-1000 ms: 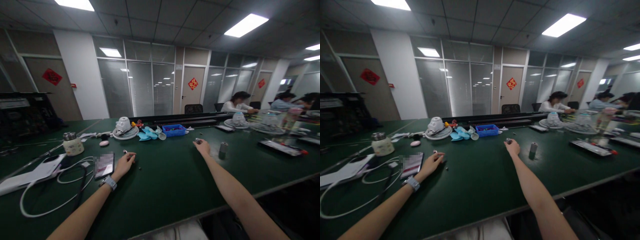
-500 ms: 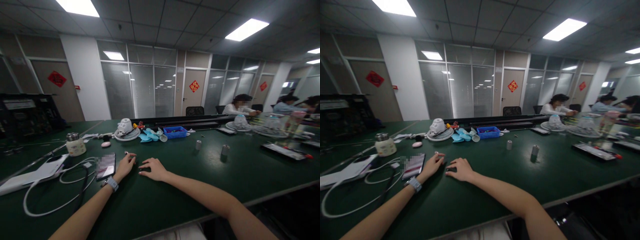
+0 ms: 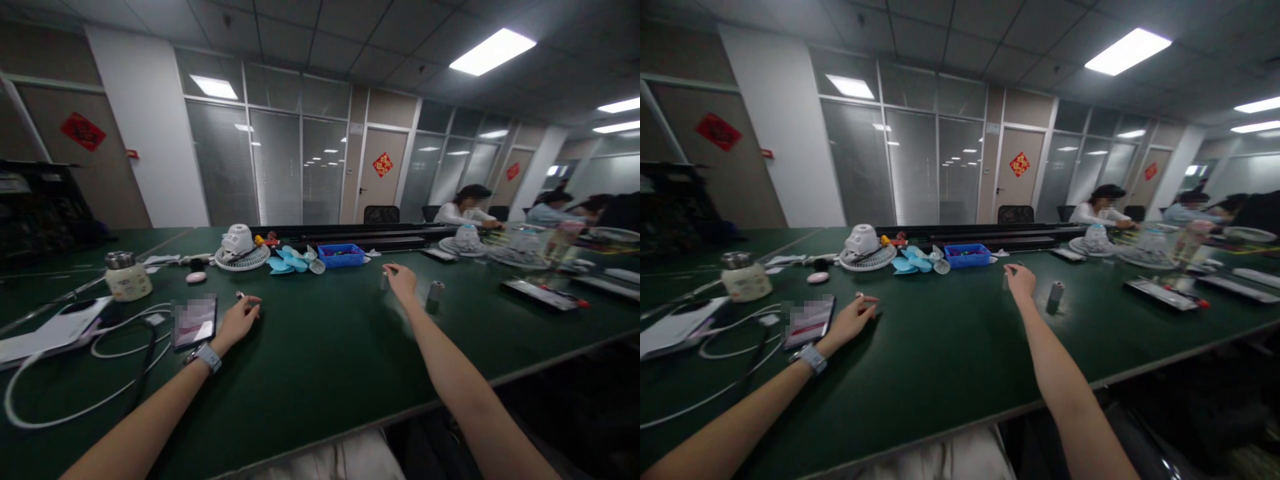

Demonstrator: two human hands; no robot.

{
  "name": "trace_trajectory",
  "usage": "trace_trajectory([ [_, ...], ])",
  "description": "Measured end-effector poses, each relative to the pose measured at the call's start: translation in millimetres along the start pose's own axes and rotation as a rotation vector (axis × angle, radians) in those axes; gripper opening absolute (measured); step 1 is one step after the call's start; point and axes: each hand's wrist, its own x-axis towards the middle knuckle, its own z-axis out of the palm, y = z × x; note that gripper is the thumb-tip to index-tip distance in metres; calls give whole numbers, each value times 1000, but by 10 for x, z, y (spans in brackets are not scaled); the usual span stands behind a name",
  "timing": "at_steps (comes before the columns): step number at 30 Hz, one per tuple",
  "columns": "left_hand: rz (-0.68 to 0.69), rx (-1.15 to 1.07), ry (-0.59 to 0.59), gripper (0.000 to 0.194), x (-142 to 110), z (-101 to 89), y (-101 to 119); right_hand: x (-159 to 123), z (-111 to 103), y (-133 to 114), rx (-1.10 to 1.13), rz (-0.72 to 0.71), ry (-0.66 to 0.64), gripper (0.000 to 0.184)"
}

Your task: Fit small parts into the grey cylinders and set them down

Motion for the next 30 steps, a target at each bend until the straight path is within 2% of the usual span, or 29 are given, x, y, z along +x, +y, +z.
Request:
trace_trajectory([
  [2,0,6,1,41,5,4,-10,36,45,205,-41,56,-49,30],
  [5,-2,12,-2,40,1,-2,0,23,126,299,-24,76,-68,31],
  [9,-4,18,3,40,-18,-17,33,17,160,259,-16,90,-55,30],
  [17,-5,20,-12,41,-8,-5,-2,-9,36,102,-165,125,-120,33],
  [22,6,17,-12,40,-6,5,-19,-4,52,46,-237,82,-146,35],
  [27,-4,27,-19,40,-8,11,-19,-20,230,258,-112,74,-172,56],
  [30,-6,24,-26,40,-11,9,0,-11,286,397,-37,111,-198,48],
])
